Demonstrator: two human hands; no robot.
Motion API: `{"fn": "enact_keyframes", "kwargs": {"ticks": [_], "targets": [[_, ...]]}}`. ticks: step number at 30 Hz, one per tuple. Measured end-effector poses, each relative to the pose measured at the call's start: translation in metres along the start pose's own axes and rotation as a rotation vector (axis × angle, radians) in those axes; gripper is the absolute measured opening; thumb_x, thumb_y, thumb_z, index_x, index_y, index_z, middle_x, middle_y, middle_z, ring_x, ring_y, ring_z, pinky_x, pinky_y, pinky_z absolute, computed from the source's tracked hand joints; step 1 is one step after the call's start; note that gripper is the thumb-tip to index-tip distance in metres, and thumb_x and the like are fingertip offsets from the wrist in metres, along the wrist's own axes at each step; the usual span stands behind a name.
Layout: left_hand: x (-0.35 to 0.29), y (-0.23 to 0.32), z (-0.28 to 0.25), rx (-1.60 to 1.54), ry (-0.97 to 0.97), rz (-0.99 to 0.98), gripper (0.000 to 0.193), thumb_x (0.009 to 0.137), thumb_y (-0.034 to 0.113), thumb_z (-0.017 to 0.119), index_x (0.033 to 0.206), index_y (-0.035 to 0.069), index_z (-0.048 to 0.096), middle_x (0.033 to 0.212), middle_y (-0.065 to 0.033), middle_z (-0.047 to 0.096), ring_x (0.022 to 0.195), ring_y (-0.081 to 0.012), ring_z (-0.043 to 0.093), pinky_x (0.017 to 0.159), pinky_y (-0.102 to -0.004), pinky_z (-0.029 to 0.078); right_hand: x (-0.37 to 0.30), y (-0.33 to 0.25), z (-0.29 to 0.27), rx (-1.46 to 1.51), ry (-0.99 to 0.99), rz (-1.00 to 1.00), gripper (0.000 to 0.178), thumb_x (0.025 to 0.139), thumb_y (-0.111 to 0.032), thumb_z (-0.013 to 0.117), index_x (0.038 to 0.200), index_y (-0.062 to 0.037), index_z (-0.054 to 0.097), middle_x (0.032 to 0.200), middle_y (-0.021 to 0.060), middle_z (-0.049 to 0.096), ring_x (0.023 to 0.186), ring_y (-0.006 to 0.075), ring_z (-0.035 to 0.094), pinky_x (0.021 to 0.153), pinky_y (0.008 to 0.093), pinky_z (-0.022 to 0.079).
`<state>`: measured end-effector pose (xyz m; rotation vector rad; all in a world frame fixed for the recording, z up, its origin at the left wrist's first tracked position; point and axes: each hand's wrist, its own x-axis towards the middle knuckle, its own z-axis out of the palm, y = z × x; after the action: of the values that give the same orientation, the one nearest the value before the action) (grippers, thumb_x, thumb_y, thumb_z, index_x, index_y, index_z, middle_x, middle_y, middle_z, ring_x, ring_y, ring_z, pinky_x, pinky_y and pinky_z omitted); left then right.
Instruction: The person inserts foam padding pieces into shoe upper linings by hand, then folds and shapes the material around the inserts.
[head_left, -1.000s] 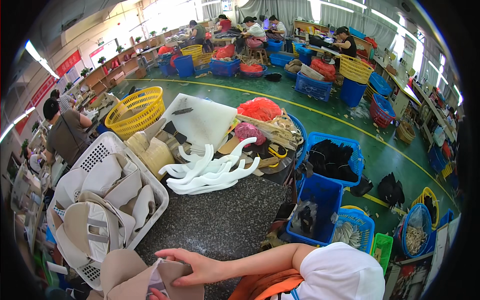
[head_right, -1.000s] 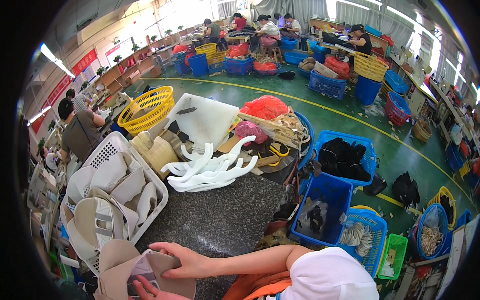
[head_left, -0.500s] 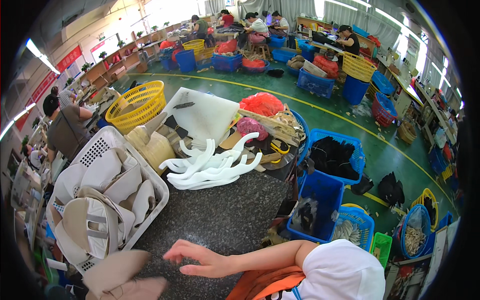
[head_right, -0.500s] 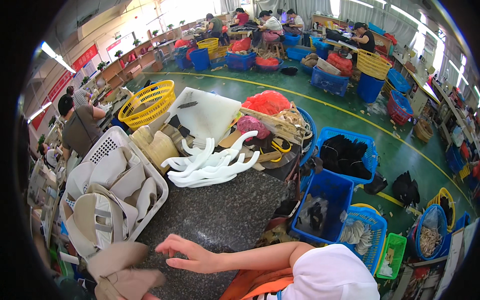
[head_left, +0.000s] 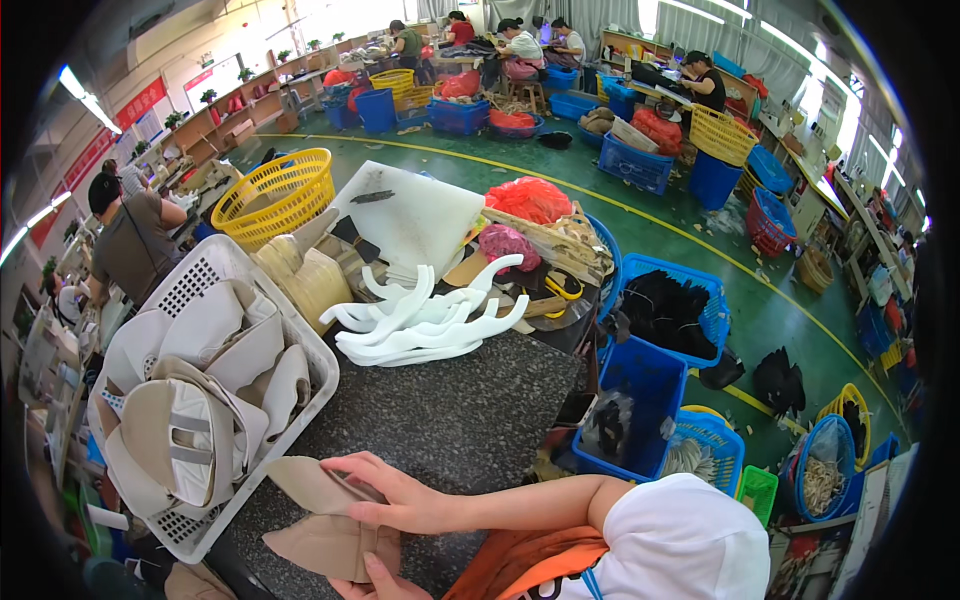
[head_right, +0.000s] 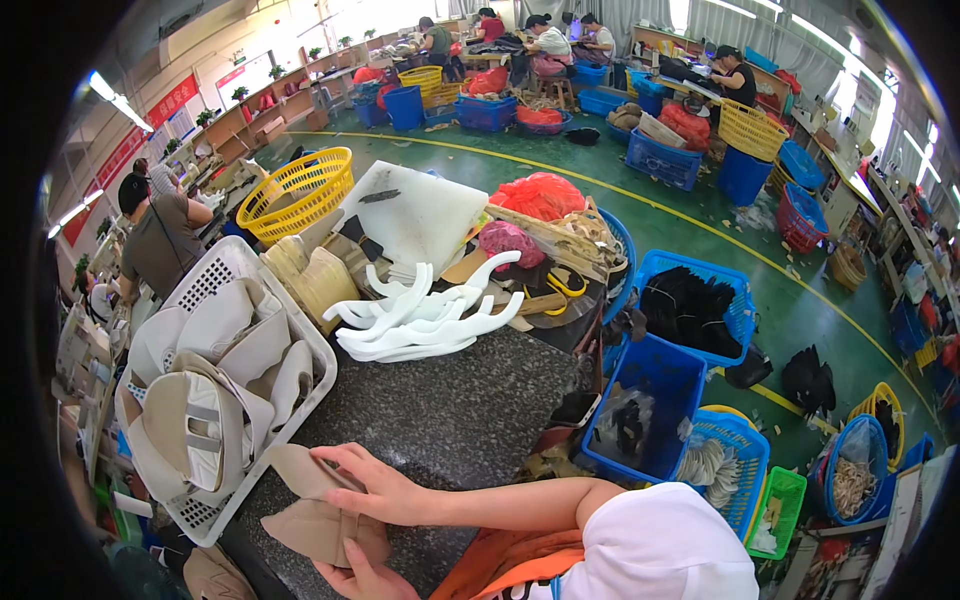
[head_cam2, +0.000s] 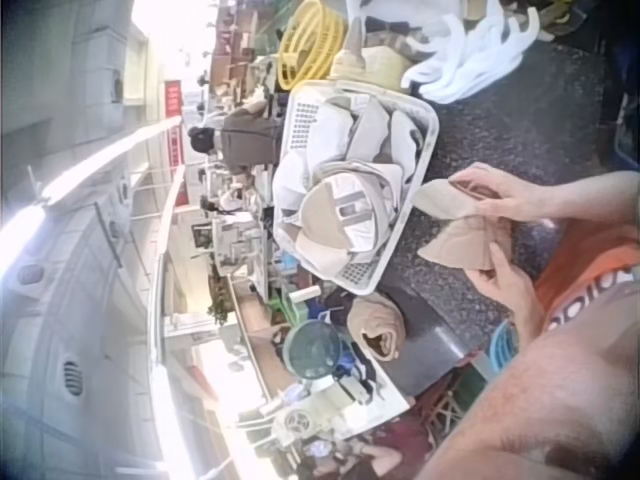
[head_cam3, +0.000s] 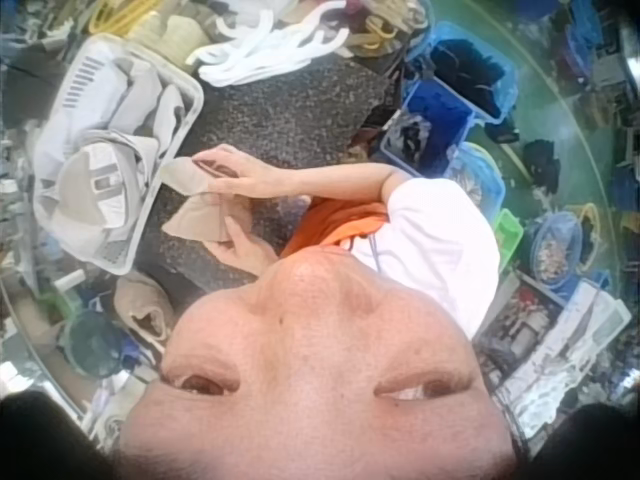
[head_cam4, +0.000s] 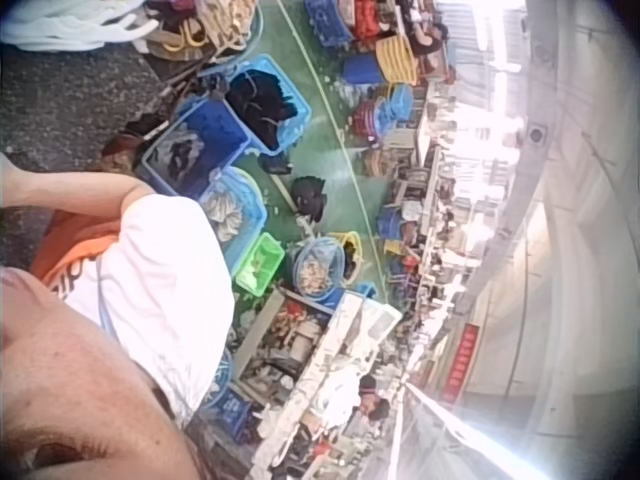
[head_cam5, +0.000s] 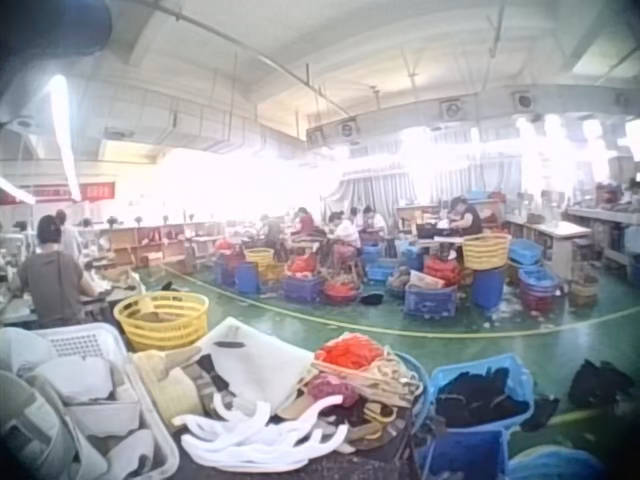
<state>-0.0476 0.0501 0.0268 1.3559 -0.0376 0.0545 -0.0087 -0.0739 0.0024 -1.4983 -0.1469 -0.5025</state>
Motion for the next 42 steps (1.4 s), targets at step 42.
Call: {"fn": "enact_keyframes", "kwargs": {"ticks": [42], "targets": [[-0.024, -0.004, 0.014, -0.085, 0.015, 0.013, 0.037, 0.083, 0.012, 0.062, 0.114, -0.005, 0.052, 0.116, -0.0172, 0.054, 0.101, -0.0269, 0.055, 0.085, -0.038, 0.048, 0.002, -0.017, -0.003, -0.068, 0.264, -0.157, 0.015, 0.089, -0.015, 0.057, 0.086, -0.0017, 0.051, 0.064, 0.0087, 0.057, 0.053, 0.0173, 0.052, 0.05, 0.0298, 0.041]]}}
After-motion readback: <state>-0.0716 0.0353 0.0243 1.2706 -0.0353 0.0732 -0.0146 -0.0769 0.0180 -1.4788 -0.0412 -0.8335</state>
